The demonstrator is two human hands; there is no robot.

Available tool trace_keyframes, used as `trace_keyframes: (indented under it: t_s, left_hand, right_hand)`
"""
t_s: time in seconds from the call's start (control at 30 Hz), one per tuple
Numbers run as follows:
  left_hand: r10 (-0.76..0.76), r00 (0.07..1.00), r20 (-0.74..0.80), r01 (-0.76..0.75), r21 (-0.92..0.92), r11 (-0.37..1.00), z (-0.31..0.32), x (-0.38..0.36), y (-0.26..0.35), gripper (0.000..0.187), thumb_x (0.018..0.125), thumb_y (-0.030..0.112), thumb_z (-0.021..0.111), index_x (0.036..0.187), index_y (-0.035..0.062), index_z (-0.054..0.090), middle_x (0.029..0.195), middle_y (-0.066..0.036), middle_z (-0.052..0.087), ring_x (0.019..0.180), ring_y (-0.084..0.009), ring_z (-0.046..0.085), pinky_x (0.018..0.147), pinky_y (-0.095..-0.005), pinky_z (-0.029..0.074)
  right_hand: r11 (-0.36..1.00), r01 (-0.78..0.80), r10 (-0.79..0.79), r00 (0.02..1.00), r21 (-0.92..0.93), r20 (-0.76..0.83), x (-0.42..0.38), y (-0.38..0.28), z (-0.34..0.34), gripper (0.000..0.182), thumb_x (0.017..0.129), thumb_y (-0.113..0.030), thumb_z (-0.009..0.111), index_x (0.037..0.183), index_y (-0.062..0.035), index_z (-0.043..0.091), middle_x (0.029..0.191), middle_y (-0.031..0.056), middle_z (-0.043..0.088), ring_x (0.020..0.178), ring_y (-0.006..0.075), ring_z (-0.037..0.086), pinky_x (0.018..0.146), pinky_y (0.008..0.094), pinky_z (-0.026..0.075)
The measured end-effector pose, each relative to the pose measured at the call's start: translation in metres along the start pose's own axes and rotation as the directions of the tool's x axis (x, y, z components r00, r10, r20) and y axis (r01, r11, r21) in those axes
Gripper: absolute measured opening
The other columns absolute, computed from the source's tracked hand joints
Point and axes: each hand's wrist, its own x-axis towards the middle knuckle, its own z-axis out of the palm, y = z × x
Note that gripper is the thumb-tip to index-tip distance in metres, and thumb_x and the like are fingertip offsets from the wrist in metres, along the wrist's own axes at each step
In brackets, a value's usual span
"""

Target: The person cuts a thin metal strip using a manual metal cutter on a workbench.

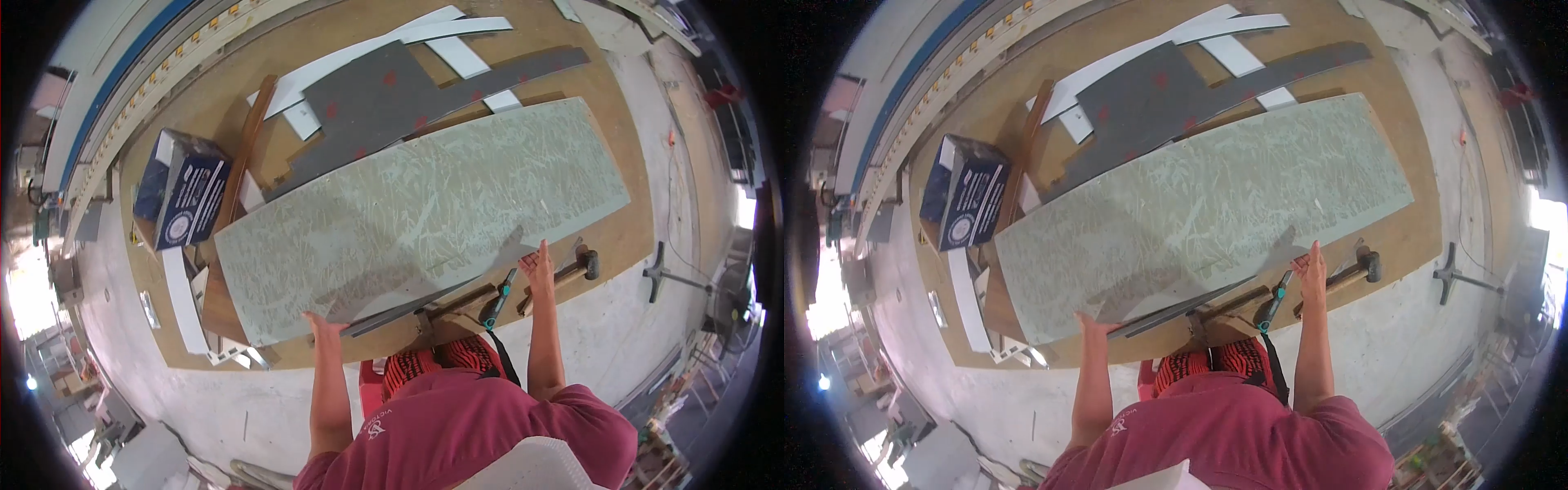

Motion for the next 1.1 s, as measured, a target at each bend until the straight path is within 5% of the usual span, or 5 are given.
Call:
trace_keyframes:
  t_s: [0.13, 0.23, 0.57, 0.87, 1.1]
  left_hand:
    - [-0.005, 1.0, 0.029, 0.006, -0.026, 1.0, -0.006, 0.007, -0.009, 0.074, 0.088, 0.065, 0.02, 0.145, 0.0186, 0.015, 0.149, -0.014, 0.015, 0.133, -0.0447, 0.018, 0.098, -0.0703, 0.016]
    - [-0.083, 0.971, 0.224, 0.108, -0.1, 0.989, -0.015, 0.031, -0.014, 0.075, 0.088, 0.065, 0.022, 0.145, 0.0174, 0.014, 0.149, -0.015, 0.014, 0.133, -0.045, 0.018, 0.098, -0.0704, 0.014]
    - [-0.087, 0.97, 0.227, 0.135, -0.205, 0.969, -0.016, 0.041, -0.032, 0.075, 0.088, 0.066, 0.024, 0.145, 0.0193, 0.012, 0.15, -0.013, 0.01, 0.134, -0.0448, 0.015, 0.098, -0.0713, 0.013]
    - [0.009, 0.954, 0.301, 0.061, -0.221, 0.973, -0.002, 0.038, -0.044, 0.078, 0.087, 0.068, 0.024, 0.146, 0.0193, 0.012, 0.15, -0.014, 0.011, 0.136, -0.041, 0.014, 0.103, -0.066, 0.011]
    - [0.0, 0.966, 0.26, 0.064, -0.235, 0.97, 0.005, 0.037, -0.042, 0.076, 0.088, 0.067, 0.024, 0.146, 0.0183, 0.01, 0.151, -0.01, 0.009, 0.135, -0.0419, 0.015, 0.1, -0.0695, 0.016]
  right_hand:
    - [0.998, 0.025, -0.027, 0.999, 0.057, 0.022, 0.007, 0.01, 0.005, 0.051, 0.087, -0.053, 0.054, 0.095, -0.0024, 0.053, 0.079, 0.0061, 0.058, 0.072, 0.016, 0.059, 0.063, 0.0277, 0.05]
    - [1.0, -0.024, 0.024, 1.0, 0.016, 0.003, 0.019, 0.015, -0.002, 0.059, 0.084, -0.055, 0.056, 0.102, 0.0005, 0.052, 0.087, 0.0102, 0.059, 0.075, 0.0178, 0.059, 0.064, 0.0291, 0.051]
    - [0.995, -0.098, 0.098, 0.995, 0.006, 0.005, 0.056, 0.032, -0.014, 0.083, 0.076, -0.062, 0.061, 0.123, 0.0024, 0.042, 0.109, 0.0149, 0.055, 0.091, 0.0235, 0.055, 0.074, 0.0332, 0.049]
    - [0.992, -0.117, 0.118, 0.993, 0.048, -0.007, 0.091, 0.032, -0.009, 0.08, 0.078, -0.061, 0.06, 0.128, -0.0006, 0.039, 0.116, 0.016, 0.053, 0.102, 0.0261, 0.054, 0.087, 0.0376, 0.045]
    - [0.982, -0.187, 0.188, 0.979, -0.016, 0.077, 0.099, 0.037, -0.012, 0.082, 0.079, -0.06, 0.058, 0.132, -0.0031, 0.035, 0.115, 0.0137, 0.051, 0.102, 0.0253, 0.052, 0.082, 0.0382, 0.046]
